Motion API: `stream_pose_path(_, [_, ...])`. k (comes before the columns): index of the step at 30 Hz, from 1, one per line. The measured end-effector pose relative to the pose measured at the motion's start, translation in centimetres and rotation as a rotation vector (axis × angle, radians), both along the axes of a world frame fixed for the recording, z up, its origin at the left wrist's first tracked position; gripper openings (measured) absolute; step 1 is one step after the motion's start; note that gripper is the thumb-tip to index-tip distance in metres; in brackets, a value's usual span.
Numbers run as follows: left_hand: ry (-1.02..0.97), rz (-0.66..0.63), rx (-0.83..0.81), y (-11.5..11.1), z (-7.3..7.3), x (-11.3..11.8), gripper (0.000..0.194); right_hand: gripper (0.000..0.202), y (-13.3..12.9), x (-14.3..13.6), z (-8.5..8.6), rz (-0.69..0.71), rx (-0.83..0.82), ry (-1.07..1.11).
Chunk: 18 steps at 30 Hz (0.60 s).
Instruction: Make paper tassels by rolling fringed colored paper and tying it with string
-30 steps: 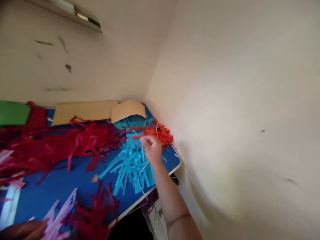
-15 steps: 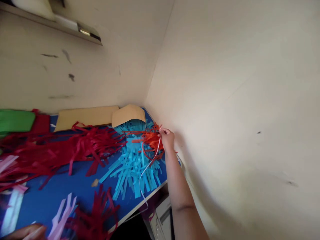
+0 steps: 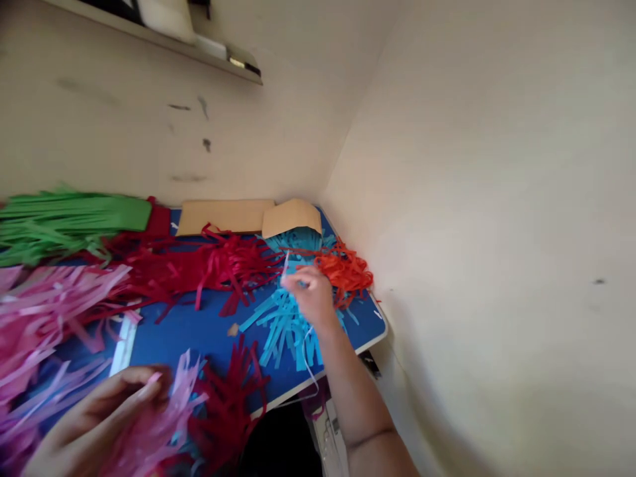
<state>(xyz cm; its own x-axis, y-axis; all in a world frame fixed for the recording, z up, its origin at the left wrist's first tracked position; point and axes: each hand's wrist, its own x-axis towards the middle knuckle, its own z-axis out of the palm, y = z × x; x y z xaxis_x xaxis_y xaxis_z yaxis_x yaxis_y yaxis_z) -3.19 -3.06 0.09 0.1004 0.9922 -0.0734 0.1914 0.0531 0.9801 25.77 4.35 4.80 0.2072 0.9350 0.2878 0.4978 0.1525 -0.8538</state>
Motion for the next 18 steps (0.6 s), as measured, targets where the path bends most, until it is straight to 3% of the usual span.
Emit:
stream_pose_path(2, [-0.205,0.007,-0.085,0.2,1.4,1.6,0.035,0.009,-1.9,-4.5,-0.3,0.281,-0.054,0.135])
stream_pose_path(4, [-0.373,0.028,-0.143,0.2,2.1,3.0,0.035,0.009,-3.5,-8.3,-1.2,0.428,-0.13,0.319])
stream_pose_path(8, [-0.467,0.016,-0.317,-0.1,1.3,3.7,0.038,0.019,-4.4,-12.4,-3.1,0.385,-0.379,0.798])
stream_pose_path(11, [-0.465,0.035,-0.402,-0.5,0.2,2.9,0.042,0.031,-3.6,-13.0,-3.6,0.4,-0.597,1.171])
stream_pose_path(13, [-0.503,0.102,-0.436,-0.6,-0.3,2.1,0.042,0.036,-3.2,-12.7,-3.5,0.356,-0.615,1.327])
stream_pose_path(15, [-0.564,0.216,-0.482,-0.5,-0.3,1.5,0.043,0.033,-3.3,-12.2,-3.3,0.276,-0.53,1.282])
stream_pose_path(18, [-0.639,0.392,-0.594,-0.3,0.2,0.9,0.049,0.02,-4.6,-11.8,-3.1,0.253,-0.344,0.814])
